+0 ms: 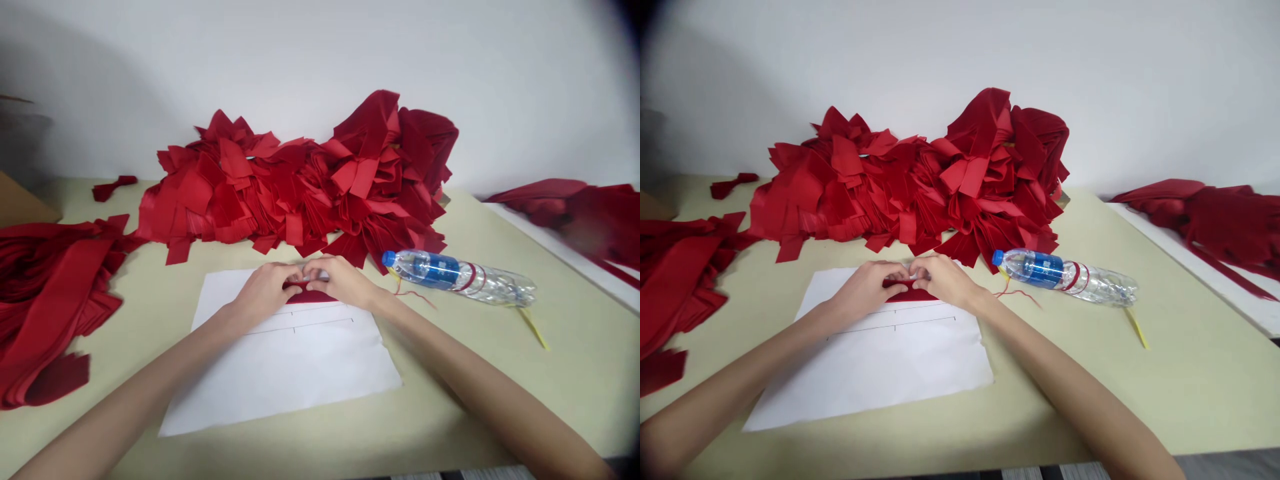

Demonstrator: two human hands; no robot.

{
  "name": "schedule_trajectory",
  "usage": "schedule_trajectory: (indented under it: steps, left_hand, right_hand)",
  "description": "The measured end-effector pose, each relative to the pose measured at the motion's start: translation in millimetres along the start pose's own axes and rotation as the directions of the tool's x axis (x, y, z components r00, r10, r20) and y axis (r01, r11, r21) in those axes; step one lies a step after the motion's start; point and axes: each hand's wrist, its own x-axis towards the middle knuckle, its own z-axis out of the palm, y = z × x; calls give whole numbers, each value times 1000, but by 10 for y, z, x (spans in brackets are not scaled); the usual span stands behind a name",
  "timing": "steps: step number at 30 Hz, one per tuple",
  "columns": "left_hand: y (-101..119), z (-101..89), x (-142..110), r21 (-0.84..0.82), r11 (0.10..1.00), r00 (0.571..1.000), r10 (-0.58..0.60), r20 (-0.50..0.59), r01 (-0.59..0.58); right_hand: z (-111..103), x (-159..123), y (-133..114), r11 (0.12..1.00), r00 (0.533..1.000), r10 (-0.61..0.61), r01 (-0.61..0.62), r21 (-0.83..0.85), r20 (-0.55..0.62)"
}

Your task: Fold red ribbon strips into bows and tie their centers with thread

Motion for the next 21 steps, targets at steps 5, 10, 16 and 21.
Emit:
schedule_trajectory:
  steps: [5, 10, 16, 21]
  left_hand:
    - [23, -10, -5, 126, 992, 999, 31, -16, -28]
    - [-11, -3, 1, 125, 991, 998, 56, 0, -55]
    - [-16, 5, 9, 44, 998, 999, 51, 6, -51]
    - [-2, 13, 6, -1, 999, 999, 41, -4, -41]
  right_hand:
    - [17, -62, -6, 999, 998, -37, 36, -19, -50]
    - [22, -94, 27, 994, 993, -100, 98, -41, -69]
    - [24, -68, 38, 995, 995, -89, 86, -49, -50]
    - [13, -19, 41, 994, 996, -91, 90, -56, -16]
